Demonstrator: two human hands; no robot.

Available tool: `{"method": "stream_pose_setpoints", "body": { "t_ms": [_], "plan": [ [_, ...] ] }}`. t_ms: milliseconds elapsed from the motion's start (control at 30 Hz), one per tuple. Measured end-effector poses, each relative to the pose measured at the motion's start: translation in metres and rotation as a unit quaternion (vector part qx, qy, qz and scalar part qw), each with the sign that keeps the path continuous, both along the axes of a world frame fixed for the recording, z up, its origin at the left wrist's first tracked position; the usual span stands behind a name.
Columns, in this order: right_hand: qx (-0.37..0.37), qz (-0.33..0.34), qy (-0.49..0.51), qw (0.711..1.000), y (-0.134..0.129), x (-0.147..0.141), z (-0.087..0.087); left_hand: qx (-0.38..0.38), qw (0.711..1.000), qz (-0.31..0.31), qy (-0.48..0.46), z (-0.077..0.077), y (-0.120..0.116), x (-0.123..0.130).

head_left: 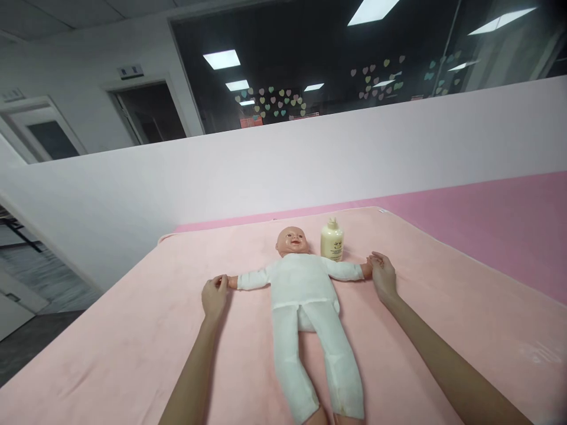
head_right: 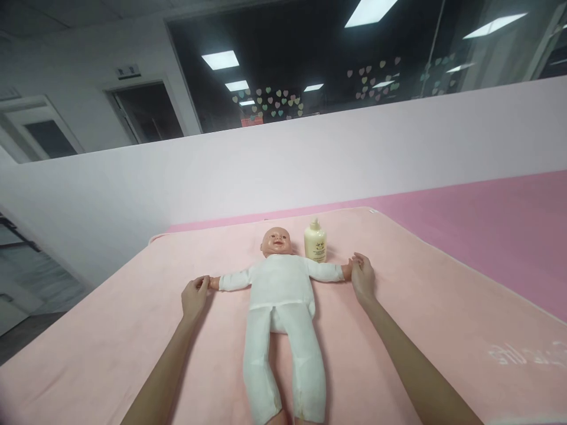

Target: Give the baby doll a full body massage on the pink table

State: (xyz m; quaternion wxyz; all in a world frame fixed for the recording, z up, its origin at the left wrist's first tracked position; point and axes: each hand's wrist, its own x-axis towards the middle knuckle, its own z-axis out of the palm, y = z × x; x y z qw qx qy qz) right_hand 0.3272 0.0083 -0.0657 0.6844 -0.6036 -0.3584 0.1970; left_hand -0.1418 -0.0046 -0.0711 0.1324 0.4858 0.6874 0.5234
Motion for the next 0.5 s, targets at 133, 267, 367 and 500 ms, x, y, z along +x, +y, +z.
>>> {"method": "stream_pose_setpoints", "body": {
  "t_ms": [133, 267, 367, 500],
  "plan": [
    [-0.039, -0.019, -0.100, 0.994, -0.009, 0.000, -0.001, 0.001, 0.998, -0.019, -0.054, 0.011, -0.016, 0.005],
    [-0.029, -0.081, -0.182, 0.979, -0.026, -0.013, 0.010, 0.059, 0.990, -0.022, -0.127, 0.050, -0.076, 0.028],
    [0.040, -0.088, -0.197, 0.976, -0.058, -0.052, 0.047, 0.139, 0.963, -0.127, -0.193, 0.060, -0.139, 0.040],
    [0.203, 0.032, -0.130, 0.970, -0.156, -0.132, 0.132, 0.137, 0.929, -0.193, -0.283, 0.030, -0.193, 0.032]
  ]
}}
